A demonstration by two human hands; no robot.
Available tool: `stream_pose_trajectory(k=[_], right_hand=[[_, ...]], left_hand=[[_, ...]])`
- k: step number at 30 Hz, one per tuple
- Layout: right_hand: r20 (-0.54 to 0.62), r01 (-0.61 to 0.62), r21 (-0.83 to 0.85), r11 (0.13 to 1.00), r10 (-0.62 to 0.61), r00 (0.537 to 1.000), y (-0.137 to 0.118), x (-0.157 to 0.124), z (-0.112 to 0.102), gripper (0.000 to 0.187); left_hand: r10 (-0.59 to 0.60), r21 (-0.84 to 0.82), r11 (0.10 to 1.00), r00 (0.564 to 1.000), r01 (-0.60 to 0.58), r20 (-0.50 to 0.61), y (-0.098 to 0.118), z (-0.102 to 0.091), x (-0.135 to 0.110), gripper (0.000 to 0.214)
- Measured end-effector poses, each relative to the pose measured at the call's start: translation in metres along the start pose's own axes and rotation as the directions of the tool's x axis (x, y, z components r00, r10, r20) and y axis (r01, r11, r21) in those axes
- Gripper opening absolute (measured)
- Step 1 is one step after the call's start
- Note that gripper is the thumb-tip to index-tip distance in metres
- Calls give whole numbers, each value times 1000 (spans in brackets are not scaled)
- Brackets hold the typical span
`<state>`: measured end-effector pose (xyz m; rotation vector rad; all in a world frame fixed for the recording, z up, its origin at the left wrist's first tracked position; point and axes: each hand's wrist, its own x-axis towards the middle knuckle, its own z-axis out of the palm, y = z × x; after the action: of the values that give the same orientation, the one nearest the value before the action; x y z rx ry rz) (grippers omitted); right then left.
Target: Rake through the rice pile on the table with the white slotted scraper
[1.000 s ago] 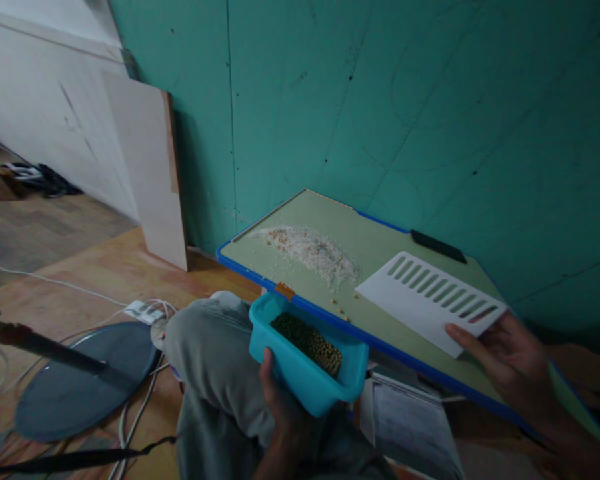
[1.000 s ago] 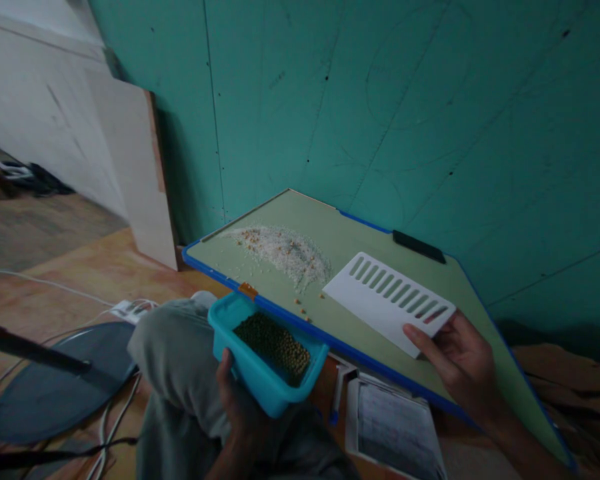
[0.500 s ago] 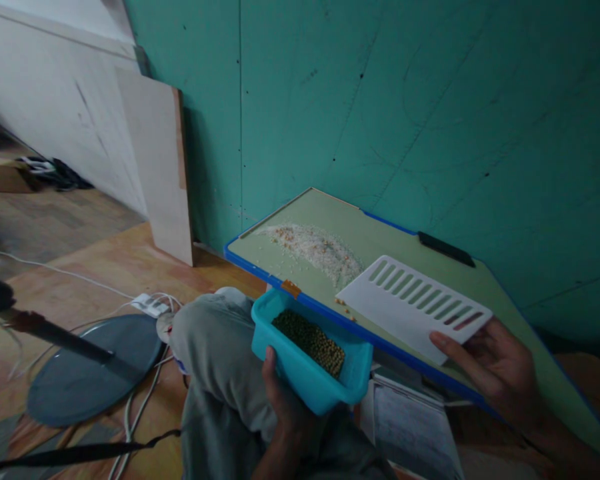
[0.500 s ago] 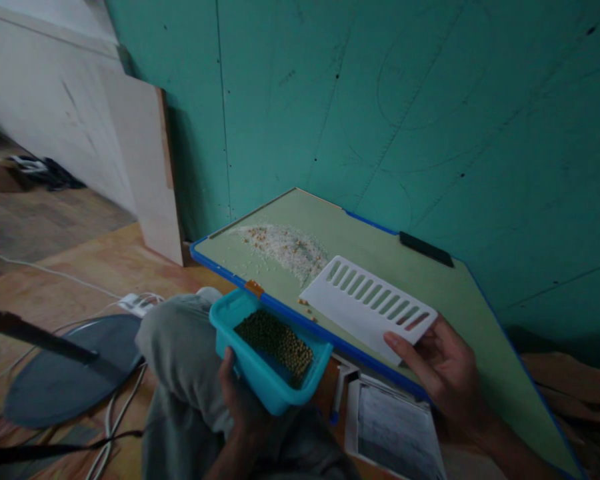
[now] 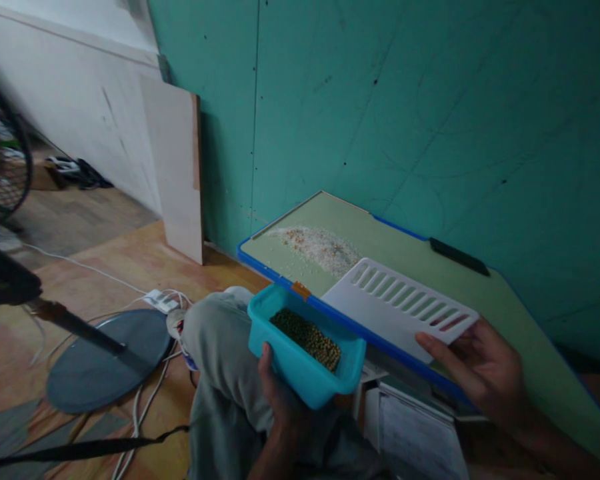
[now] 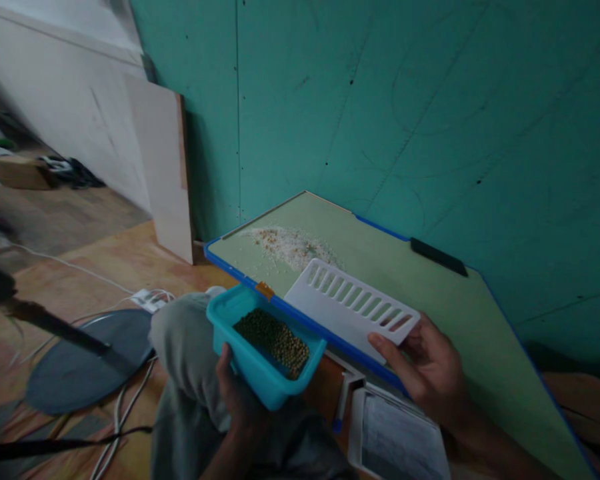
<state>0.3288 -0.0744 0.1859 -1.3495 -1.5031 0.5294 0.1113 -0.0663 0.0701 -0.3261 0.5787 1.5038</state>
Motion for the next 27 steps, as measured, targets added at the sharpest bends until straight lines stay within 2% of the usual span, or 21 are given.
stream_pose_trajectory(k=[4,7,10,13,16,21,27], right_hand=[[18,38,75,996,-39,999,-3,17,29,32],[147,9,138,990,-30,989,-8,32,62,32],[205,18,163,987,-51,977,-16,48,94,31],[285,57,190,980,-111,952,-21,62,116,30],[339,82,222,972,-155,928,-20,73,126,30],[361,54,203,978,-126,924,-14,81,127,32],[305,46,214,976,-112,946,-13,80,125,32]], left_hand=[[61,15,998,998,-61,-28,7,3,5,54],[80,39,996,996,-79,-29,9,5,5,58],[85,56,995,996,-84,-29,9,6,4,60],[75,38,996,997,-74,-17,9,6,5,61],[60,17,998,998,-59,-21,9,7,6,62],[25,-39,999,1000,-26,-9,9,12,5,65],[-5,-58,998,999,7,34,8,8,6,67]])
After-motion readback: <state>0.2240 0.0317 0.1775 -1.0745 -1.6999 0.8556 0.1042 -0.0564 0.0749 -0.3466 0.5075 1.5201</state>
